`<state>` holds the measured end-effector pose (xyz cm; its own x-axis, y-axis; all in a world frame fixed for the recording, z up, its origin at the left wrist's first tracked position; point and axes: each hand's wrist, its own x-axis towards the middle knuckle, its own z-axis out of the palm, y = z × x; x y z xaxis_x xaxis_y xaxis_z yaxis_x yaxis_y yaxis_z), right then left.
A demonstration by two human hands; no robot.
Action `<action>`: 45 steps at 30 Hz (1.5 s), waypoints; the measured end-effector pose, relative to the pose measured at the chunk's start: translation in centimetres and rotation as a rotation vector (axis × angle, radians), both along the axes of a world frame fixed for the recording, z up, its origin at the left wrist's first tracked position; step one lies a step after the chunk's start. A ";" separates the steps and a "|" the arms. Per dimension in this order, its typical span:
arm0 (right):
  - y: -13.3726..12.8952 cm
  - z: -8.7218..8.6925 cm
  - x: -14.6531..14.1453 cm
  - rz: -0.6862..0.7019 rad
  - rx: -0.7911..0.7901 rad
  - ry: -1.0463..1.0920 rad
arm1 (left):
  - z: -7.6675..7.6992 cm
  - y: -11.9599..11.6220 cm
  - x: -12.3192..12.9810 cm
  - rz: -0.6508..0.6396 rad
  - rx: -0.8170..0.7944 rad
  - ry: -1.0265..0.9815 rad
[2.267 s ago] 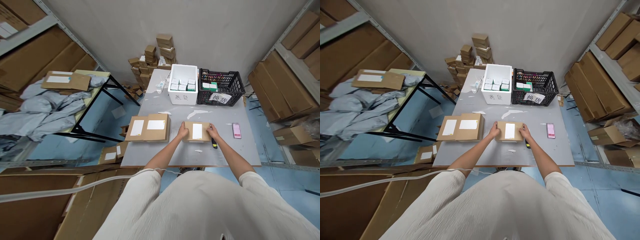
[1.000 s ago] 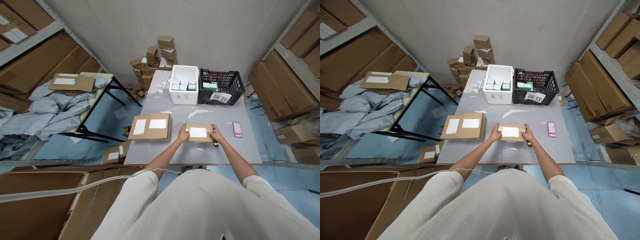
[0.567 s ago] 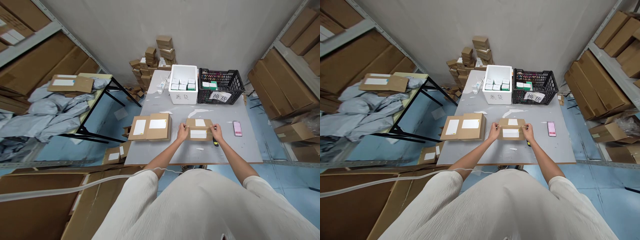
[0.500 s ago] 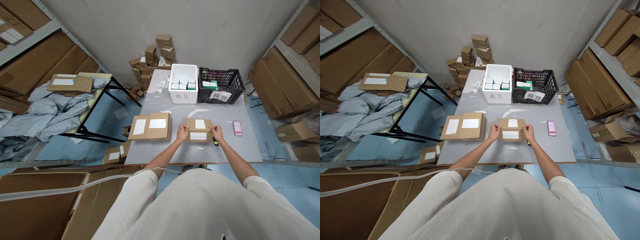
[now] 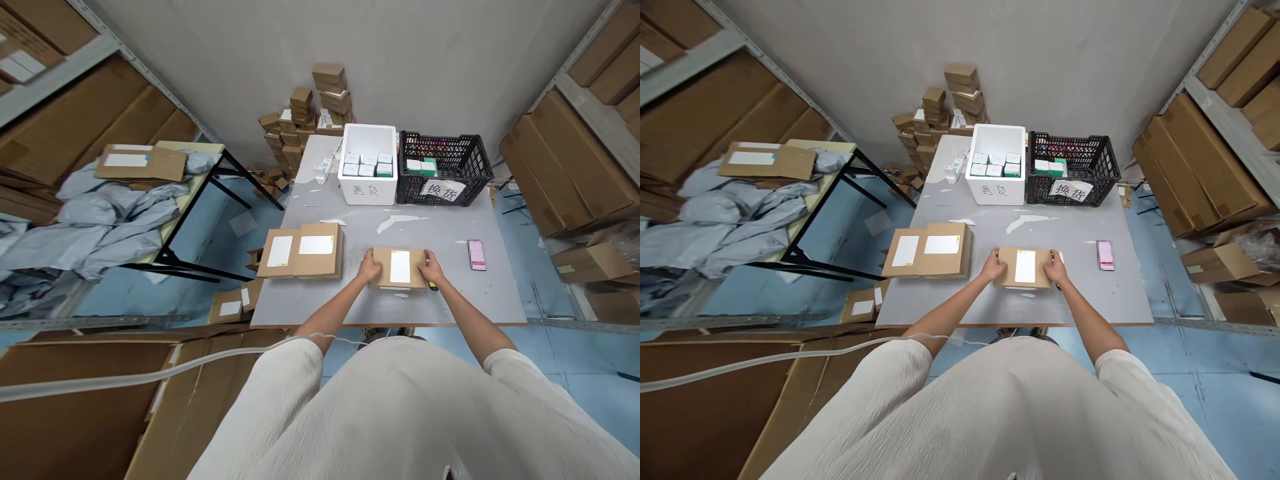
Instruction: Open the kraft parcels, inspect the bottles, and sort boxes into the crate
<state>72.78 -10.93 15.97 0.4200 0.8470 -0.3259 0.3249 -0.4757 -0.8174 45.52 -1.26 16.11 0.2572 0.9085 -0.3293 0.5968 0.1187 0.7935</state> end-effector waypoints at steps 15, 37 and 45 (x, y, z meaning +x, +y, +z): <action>1.7 2.1 0.6 -0.117 0.169 0.074 | 4.0 2.3 2.4 0.062 0.027 -0.149; -1.8 0.6 4.0 -0.263 0.078 -0.093 | 2.8 -0.8 4.1 -0.110 0.103 0.003; -1.1 1.0 3.2 -0.259 0.136 -0.104 | 5.2 -1.8 5.5 -0.421 0.328 0.166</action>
